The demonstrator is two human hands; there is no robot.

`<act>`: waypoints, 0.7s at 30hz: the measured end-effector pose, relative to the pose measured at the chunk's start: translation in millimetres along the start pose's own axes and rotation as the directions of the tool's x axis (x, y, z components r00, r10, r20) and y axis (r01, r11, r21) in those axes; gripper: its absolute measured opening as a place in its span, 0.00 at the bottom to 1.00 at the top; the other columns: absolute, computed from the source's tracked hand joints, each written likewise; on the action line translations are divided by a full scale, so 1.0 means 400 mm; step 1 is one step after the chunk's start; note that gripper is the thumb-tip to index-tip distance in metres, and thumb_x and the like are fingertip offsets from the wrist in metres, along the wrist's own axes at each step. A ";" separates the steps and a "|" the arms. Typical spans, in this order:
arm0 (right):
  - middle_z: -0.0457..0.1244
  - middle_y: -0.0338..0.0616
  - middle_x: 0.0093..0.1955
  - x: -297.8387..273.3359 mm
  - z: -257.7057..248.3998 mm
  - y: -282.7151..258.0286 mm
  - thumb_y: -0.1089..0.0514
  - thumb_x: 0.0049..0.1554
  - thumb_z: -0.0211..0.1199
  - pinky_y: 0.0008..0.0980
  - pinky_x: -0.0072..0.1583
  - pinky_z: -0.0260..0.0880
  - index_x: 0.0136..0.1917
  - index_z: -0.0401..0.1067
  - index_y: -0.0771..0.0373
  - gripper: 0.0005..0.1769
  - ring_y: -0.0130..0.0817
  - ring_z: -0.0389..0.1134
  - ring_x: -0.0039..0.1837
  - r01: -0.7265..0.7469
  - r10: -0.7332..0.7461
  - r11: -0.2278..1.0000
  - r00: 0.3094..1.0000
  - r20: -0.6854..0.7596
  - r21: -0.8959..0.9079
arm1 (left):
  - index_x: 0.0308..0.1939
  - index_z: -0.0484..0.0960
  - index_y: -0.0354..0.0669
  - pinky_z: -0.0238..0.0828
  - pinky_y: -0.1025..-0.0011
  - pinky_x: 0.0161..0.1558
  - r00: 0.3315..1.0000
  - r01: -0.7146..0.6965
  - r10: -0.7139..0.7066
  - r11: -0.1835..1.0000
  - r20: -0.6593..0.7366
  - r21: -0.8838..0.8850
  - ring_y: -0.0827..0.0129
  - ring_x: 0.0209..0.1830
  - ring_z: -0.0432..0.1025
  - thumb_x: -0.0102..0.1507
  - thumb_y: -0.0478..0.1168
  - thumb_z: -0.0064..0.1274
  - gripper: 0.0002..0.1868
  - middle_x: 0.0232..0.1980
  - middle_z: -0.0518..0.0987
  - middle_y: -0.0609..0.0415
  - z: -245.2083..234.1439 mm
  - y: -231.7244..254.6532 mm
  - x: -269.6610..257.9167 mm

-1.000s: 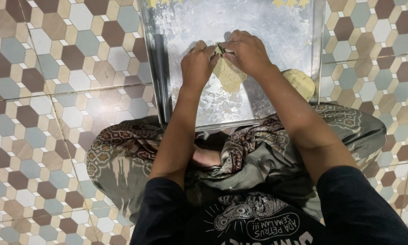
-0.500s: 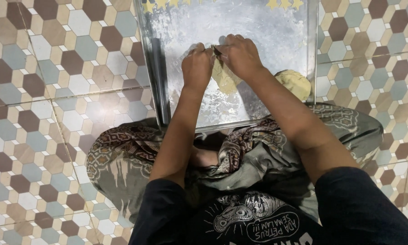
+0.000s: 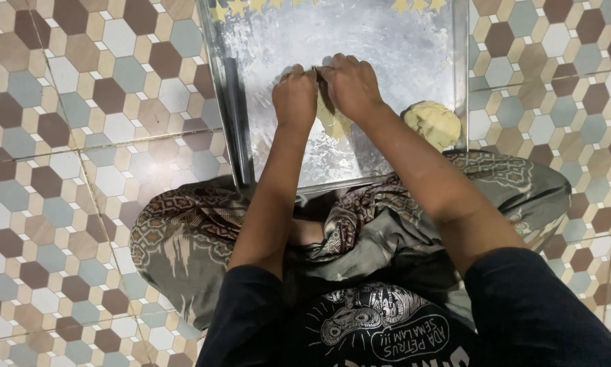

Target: Using a star-shaped cookie cutter to cut shapes from dough on a floured metal tray.

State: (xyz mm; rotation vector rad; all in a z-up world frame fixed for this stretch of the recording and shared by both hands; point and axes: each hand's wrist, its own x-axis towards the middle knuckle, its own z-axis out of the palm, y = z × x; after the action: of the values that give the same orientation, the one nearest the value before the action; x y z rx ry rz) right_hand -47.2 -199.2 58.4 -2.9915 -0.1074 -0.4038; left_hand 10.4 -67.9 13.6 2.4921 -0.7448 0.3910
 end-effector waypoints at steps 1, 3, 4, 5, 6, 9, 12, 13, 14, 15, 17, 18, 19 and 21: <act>0.67 0.44 0.44 -0.003 0.000 0.002 0.63 0.60 0.59 0.36 0.42 0.64 0.50 0.82 0.62 0.11 0.39 0.64 0.41 -0.001 0.001 1.000 1.000 0.005 0.004 | 0.26 0.86 0.43 0.70 0.68 0.27 1.000 0.003 -0.003 1.000 0.005 0.001 0.64 0.27 0.73 0.56 0.33 0.59 0.04 0.30 0.78 0.54 0.002 0.003 0.001; 0.63 0.46 0.40 0.001 -0.003 0.009 0.65 0.55 0.61 0.38 0.40 0.64 0.48 0.83 0.59 0.11 0.42 0.63 0.39 -0.018 0.019 0.998 1.000 -0.022 0.054 | 0.26 0.87 0.43 0.71 0.67 0.28 1.000 -0.001 0.001 1.000 -0.003 -0.001 0.62 0.28 0.74 0.53 0.30 0.57 0.05 0.30 0.79 0.52 0.005 0.007 0.017; 0.63 0.46 0.40 -0.003 -0.006 0.003 0.65 0.55 0.61 0.38 0.40 0.64 0.48 0.83 0.59 0.11 0.42 0.63 0.39 -0.016 0.018 0.999 0.999 -0.027 0.052 | 0.26 0.87 0.43 0.71 0.67 0.28 1.000 -0.003 0.003 1.000 -0.008 -0.001 0.62 0.28 0.74 0.53 0.30 0.57 0.05 0.30 0.79 0.52 0.002 0.006 0.008; 0.64 0.47 0.41 -0.004 -0.008 0.000 0.64 0.55 0.61 0.38 0.40 0.64 0.49 0.83 0.58 0.12 0.43 0.63 0.39 -0.025 0.026 0.998 0.999 -0.025 0.052 | 0.27 0.86 0.43 0.70 0.68 0.28 1.000 -0.013 0.012 1.000 -0.019 -0.003 0.63 0.27 0.73 0.54 0.31 0.57 0.04 0.30 0.79 0.53 0.000 0.005 0.005; 0.64 0.47 0.42 -0.004 -0.010 -0.002 0.63 0.56 0.61 0.39 0.41 0.65 0.51 0.82 0.57 0.12 0.43 0.64 0.40 -0.033 0.034 0.998 0.999 -0.023 0.051 | 0.27 0.86 0.43 0.69 0.68 0.28 0.999 -0.022 0.022 1.000 -0.031 -0.005 0.64 0.27 0.72 0.56 0.33 0.57 0.04 0.29 0.79 0.53 0.000 0.004 0.003; 0.63 0.46 0.41 -0.003 -0.002 0.005 0.65 0.52 0.63 0.38 0.42 0.65 0.46 0.83 0.58 0.10 0.42 0.64 0.40 -0.051 0.053 0.997 0.998 -0.032 0.061 | 0.26 0.86 0.44 0.71 0.67 0.29 0.999 -0.030 0.029 0.999 0.015 0.020 0.65 0.28 0.74 0.53 0.30 0.57 0.06 0.30 0.79 0.54 -0.002 0.003 0.013; 0.63 0.46 0.39 -0.003 -0.007 -0.005 0.66 0.54 0.62 0.37 0.39 0.66 0.50 0.84 0.59 0.13 0.40 0.64 0.37 -0.066 0.069 0.995 0.997 -0.037 0.074 | 0.26 0.86 0.45 0.71 0.68 0.29 0.998 -0.048 0.049 0.998 0.025 -0.029 0.66 0.27 0.74 0.53 0.30 0.57 0.06 0.28 0.79 0.54 -0.013 -0.004 0.009; 0.63 0.46 0.39 0.000 -0.010 -0.004 0.66 0.54 0.62 0.37 0.39 0.66 0.50 0.84 0.59 0.13 0.40 0.64 0.37 -0.070 0.073 0.995 0.997 -0.036 0.073 | 0.26 0.86 0.45 0.71 0.68 0.29 0.998 -0.050 0.050 0.998 0.028 -0.032 0.66 0.27 0.74 0.53 0.30 0.57 0.06 0.28 0.79 0.54 -0.015 -0.016 0.011; 0.66 0.43 0.40 0.003 -0.012 -0.003 0.64 0.53 0.67 0.35 0.39 0.66 0.48 0.84 0.57 0.10 0.37 0.64 0.38 -0.066 0.067 0.995 0.998 -0.020 0.069 | 0.29 0.88 0.45 0.72 0.67 0.30 0.994 -0.047 0.053 0.997 0.092 -0.061 0.65 0.27 0.74 0.54 0.32 0.60 0.04 0.30 0.80 0.54 -0.015 -0.029 0.013; 0.68 0.40 0.41 0.006 -0.013 -0.003 0.62 0.52 0.72 0.33 0.40 0.66 0.47 0.84 0.55 0.08 0.35 0.65 0.39 -0.060 0.061 0.996 0.998 -0.003 0.067 | 0.32 0.89 0.46 0.72 0.66 0.30 0.986 -0.041 0.055 0.995 0.157 -0.089 0.63 0.27 0.75 0.55 0.35 0.63 0.04 0.31 0.81 0.53 -0.016 -0.043 0.012; 0.66 0.42 0.41 -0.001 -0.009 0.002 0.63 0.51 0.70 0.35 0.41 0.66 0.49 0.84 0.55 0.11 0.37 0.65 0.39 -0.062 0.062 0.996 0.998 0.008 0.066 | 0.33 0.89 0.45 0.73 0.66 0.30 0.988 -0.067 0.076 0.995 0.135 -0.070 0.63 0.28 0.75 0.55 0.35 0.62 0.03 0.32 0.80 0.52 -0.012 -0.038 0.010; 0.64 0.44 0.41 -0.002 -0.009 0.006 0.64 0.51 0.69 0.36 0.42 0.66 0.51 0.83 0.55 0.14 0.39 0.65 0.39 -0.062 0.061 0.996 0.998 0.015 0.065 | 0.33 0.88 0.44 0.73 0.66 0.30 0.989 -0.092 0.097 0.995 0.110 -0.049 0.62 0.28 0.75 0.55 0.34 0.61 0.03 0.33 0.80 0.51 -0.010 -0.035 0.013; 0.64 0.44 0.41 -0.007 -0.013 0.001 0.64 0.51 0.69 0.36 0.42 0.66 0.51 0.83 0.55 0.14 0.39 0.65 0.39 -0.061 0.060 0.996 0.998 0.019 0.068 | 0.33 0.88 0.44 0.73 0.66 0.30 0.989 -0.089 0.094 0.995 0.114 -0.048 0.62 0.28 0.75 0.55 0.34 0.61 0.03 0.33 0.80 0.51 -0.007 -0.030 0.006; 0.67 0.43 0.45 -0.001 -0.024 -0.005 0.65 0.51 0.68 0.35 0.42 0.67 0.51 0.83 0.56 0.14 0.38 0.67 0.41 -0.043 0.046 0.996 0.998 -0.039 0.077 | 0.25 0.85 0.44 0.72 0.67 0.27 0.991 -0.130 0.128 0.991 0.034 0.037 0.65 0.24 0.73 0.55 0.32 0.59 0.04 0.27 0.79 0.52 -0.004 -0.026 0.012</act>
State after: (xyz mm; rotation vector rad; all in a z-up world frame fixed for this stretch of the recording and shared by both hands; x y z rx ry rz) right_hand -50.3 -198.3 67.5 -2.9032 -0.0513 -0.4457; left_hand 20.0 -61.8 12.8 2.4994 -0.9228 0.4163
